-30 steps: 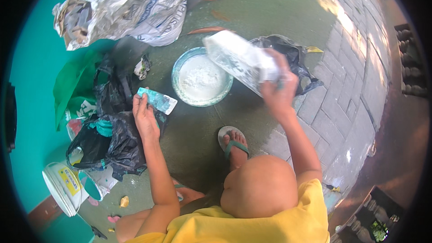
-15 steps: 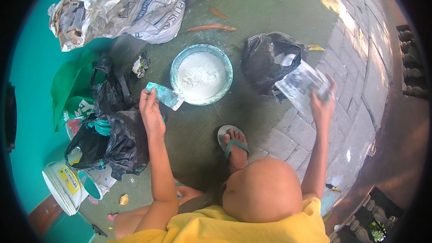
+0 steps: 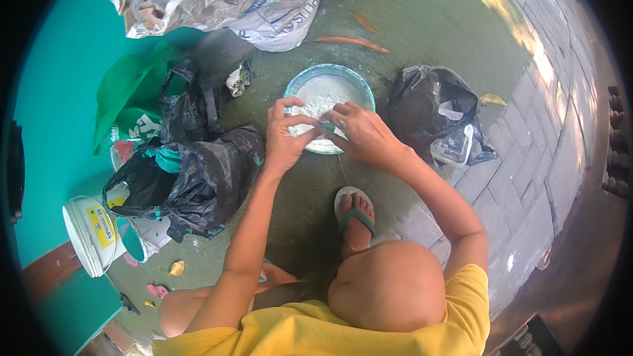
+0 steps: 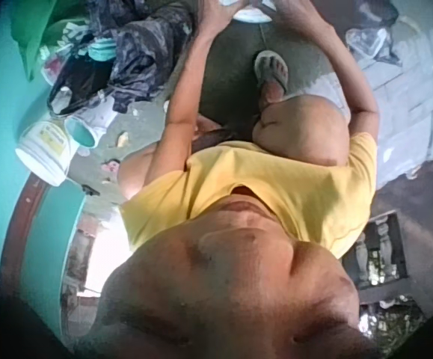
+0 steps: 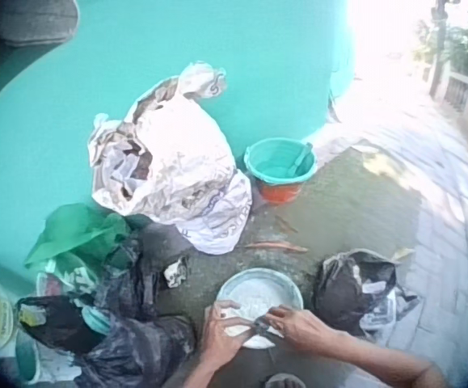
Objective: The person prepares a white liquid substance, possibly paint or plaster, by combining ingredients in a bowl and stirring it by hand. They retrieve materials from bags and a bucket, then mix the solution in a light blue bowl.
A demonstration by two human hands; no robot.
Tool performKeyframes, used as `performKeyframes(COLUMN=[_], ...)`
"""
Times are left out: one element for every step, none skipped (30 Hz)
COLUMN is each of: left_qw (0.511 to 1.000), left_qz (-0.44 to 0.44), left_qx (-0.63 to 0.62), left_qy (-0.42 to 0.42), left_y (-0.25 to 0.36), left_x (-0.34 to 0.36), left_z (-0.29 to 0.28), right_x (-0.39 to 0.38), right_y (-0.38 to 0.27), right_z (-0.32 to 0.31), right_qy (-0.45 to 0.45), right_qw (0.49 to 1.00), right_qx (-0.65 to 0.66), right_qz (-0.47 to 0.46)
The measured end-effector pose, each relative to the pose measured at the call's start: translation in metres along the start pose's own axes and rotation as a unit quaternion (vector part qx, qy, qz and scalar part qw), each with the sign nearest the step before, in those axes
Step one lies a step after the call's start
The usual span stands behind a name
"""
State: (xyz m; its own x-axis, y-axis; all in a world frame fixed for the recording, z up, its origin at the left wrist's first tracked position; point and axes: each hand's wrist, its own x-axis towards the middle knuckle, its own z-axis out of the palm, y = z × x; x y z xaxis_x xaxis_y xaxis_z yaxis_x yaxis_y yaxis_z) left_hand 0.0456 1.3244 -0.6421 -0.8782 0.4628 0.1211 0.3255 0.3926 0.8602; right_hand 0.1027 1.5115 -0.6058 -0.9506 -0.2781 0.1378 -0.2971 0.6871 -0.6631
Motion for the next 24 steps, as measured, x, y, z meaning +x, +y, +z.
performKeyframes(left_qw=[1.000, 1.000, 0.999, 0.999, 0.999, 0.998, 0.993, 0.986, 0.977, 0.957, 0.927, 0.887, 0.871, 0.853, 0.833, 0.810, 0.813, 0.803, 0.793, 0.782, 0.776, 0.771, 0.766, 0.764], left_qz=[-0.008, -0.013, -0.022, -0.031, -0.005, -0.040, -0.074, -0.108, -0.144, -0.208, -0.271, -0.331, -0.361, -0.371, -0.382, -0.393, -0.384, -0.388, -0.392, -0.396, -0.398, -0.398, -0.398, -0.396], left_qx=[0.007, 0.018, 0.025, 0.033, 0.035, 0.010, -0.015, -0.039, -0.056, -0.135, -0.212, -0.286, -0.308, -0.349, -0.390, -0.429, -0.427, -0.442, -0.456, -0.470, -0.480, -0.488, -0.496, -0.500], left_qy=[-0.008, -0.007, -0.007, -0.007, 0.012, 0.049, 0.086, 0.122, 0.149, 0.150, 0.149, 0.147, 0.125, 0.111, 0.094, 0.078, 0.092, 0.094, 0.096, 0.099, 0.097, 0.096, 0.095, 0.098], left_y=[-0.002, -0.004, -0.006, -0.008, -0.011, -0.014, -0.019, -0.025, -0.040, -0.044, -0.049, -0.052, -0.055, -0.059, -0.060, -0.059, -0.061, -0.062, -0.063, -0.064, -0.064, -0.062, -0.061, -0.060], left_x=[-0.001, -0.002, -0.005, -0.009, -0.012, -0.016, -0.020, -0.025, -0.034, -0.039, -0.043, -0.047, -0.050, -0.053, -0.056, -0.058, -0.062, -0.064, -0.065, -0.066, -0.066, -0.065, -0.063, -0.063], left_z=[0.001, -0.001, -0.001, -0.002, -0.006, -0.005, -0.002, 0.002, 0.006, 0.009, 0.013, 0.016, 0.020, 0.023, 0.025, 0.028, 0.033, 0.037, 0.039, 0.041, 0.044, 0.045, 0.046, 0.045], right_x=[0.001, 0.003, 0.002, 0.003, 0.005, 0.002, 0.000, -0.003, -0.002, -0.002, -0.003, -0.002, 0.000, 0.002, 0.005, 0.008, 0.012, 0.016, 0.020, 0.025, 0.025, 0.027, 0.029, 0.031], right_y=[0.006, 0.012, 0.010, 0.011, 0.013, 0.015, 0.020, 0.029, 0.035, 0.041, 0.046, 0.049, 0.051, 0.055, 0.056, 0.057, 0.061, 0.065, 0.069, 0.072, 0.081, 0.088, 0.094, 0.095], right_z=[0.009, 0.017, 0.023, 0.026, 0.029, 0.030, 0.033, 0.038, 0.043, 0.045, 0.047, 0.048, 0.048, 0.048, 0.044, 0.043, 0.044, 0.042, 0.038, 0.036, 0.038, 0.042, 0.046, 0.051], right_qy=[-0.006, -0.012, -0.007, -0.004, -0.001, 0.003, 0.007, 0.011, 0.015, 0.029, 0.043, 0.057, 0.083, 0.103, 0.121, 0.140, 0.184, 0.192, 0.200, 0.207, 0.210, 0.211, 0.211, 0.211], right_qw=[1.000, 1.000, 1.000, 1.000, 1.000, 1.000, 0.999, 0.999, 0.999, 0.998, 0.997, 0.996, 0.993, 0.991, 0.988, 0.985, 0.979, 0.977, 0.971, 0.961, 0.953, 0.951, 0.950, 0.949], right_qx=[-0.004, -0.008, -0.004, 0.000, 0.005, 0.007, 0.006, 0.004, 0.005, 0.000, -0.005, -0.008, -0.008, 0.002, 0.012, 0.022, 0.008, -0.053, -0.113, -0.173, -0.209, -0.215, -0.222, -0.226], right_qz=[-0.004, -0.008, 0.005, 0.009, 0.014, 0.024, 0.033, 0.042, 0.046, 0.055, 0.064, 0.073, 0.080, 0.084, 0.091, 0.098, 0.092, 0.080, 0.066, 0.053, 0.063, 0.065, 0.066, 0.067])
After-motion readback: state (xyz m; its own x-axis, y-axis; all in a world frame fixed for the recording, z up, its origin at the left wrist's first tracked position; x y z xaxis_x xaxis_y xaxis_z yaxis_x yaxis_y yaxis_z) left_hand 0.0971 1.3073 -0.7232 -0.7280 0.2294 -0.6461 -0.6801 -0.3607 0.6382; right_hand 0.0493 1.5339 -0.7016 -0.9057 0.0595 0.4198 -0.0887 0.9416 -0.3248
